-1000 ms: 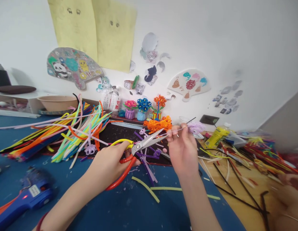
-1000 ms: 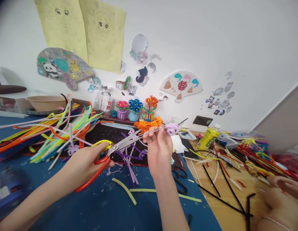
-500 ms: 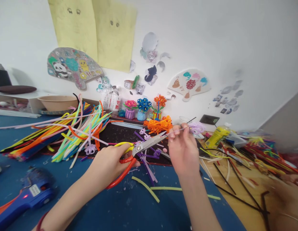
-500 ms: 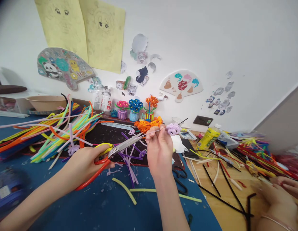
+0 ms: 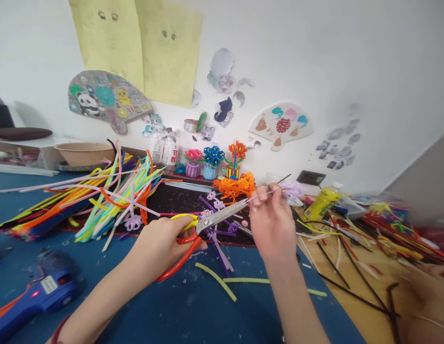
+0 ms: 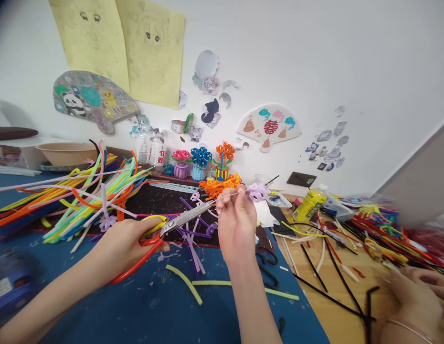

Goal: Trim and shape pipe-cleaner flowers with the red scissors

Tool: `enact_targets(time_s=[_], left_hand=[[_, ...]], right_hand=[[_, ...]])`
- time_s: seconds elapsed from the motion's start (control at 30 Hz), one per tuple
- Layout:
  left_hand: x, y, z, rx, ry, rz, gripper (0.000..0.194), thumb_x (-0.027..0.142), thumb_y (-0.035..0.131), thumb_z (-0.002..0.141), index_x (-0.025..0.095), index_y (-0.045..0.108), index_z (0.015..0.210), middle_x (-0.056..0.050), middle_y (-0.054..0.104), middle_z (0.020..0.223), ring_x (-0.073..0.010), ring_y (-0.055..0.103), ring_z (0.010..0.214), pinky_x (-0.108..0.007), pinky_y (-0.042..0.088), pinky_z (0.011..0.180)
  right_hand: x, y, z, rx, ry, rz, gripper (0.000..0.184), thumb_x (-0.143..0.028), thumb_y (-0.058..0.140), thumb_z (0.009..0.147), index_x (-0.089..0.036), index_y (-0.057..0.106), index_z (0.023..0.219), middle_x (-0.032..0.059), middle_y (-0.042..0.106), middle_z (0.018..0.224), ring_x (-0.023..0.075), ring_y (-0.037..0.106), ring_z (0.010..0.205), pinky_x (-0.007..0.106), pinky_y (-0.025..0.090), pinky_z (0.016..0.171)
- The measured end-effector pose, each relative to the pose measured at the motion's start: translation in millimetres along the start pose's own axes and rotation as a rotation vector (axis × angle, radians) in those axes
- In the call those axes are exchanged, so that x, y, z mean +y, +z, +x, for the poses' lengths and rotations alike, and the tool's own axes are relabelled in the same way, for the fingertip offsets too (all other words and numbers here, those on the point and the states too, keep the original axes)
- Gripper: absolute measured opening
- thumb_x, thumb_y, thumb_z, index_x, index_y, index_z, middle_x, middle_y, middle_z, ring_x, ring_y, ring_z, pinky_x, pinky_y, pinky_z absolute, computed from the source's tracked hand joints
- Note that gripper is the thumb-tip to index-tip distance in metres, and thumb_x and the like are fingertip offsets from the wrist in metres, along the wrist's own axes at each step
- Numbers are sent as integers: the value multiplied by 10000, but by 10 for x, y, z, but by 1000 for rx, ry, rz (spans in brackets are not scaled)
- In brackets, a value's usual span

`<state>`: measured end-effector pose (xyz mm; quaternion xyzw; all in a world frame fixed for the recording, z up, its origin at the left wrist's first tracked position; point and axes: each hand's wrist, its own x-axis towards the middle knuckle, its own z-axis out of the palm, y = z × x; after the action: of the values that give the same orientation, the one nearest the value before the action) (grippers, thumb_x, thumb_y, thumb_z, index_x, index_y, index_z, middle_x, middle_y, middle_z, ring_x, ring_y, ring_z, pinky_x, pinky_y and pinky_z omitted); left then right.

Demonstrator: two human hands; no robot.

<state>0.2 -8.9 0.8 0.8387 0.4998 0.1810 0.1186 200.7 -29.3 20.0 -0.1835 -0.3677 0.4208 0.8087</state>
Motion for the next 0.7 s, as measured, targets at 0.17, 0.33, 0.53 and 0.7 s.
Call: enact_targets(time_s=[0.17,0.33,0.53,0.7], left_hand=[[-12,29,6,8,16,-21,332,535,559,750,233,464,649,54,438,516,-125,412,469,-228,199,487],[-7,23,2,3,10,-32,357,533,561,745,225,441,610,50,429,504,-118,404,465,-223,197,491],[-16,20,9,6,3,-2,379,555,554,744,224,436,604,52,417,497,-117,388,461,-233,182,499],[17,-9,6,17,-3,-85,326,523,544,750,226,494,626,39,494,523,-128,450,508,-228,215,503]], right_hand=[[3,-11,-1,2,-4,-3,199,-311,702,770,-236,520,802,-51,469,684,96,469,603,226,424,582],[9,-36,3,-12,-4,11,195,-306,695,784,-240,515,818,-55,471,688,93,478,610,222,427,591],[2,-27,8,-4,6,33,206,-294,718,762,-231,528,813,-51,484,689,91,471,607,218,415,582],[-6,-24,13,11,-7,38,219,-299,736,742,-222,540,806,-51,490,683,86,466,609,208,405,576]])
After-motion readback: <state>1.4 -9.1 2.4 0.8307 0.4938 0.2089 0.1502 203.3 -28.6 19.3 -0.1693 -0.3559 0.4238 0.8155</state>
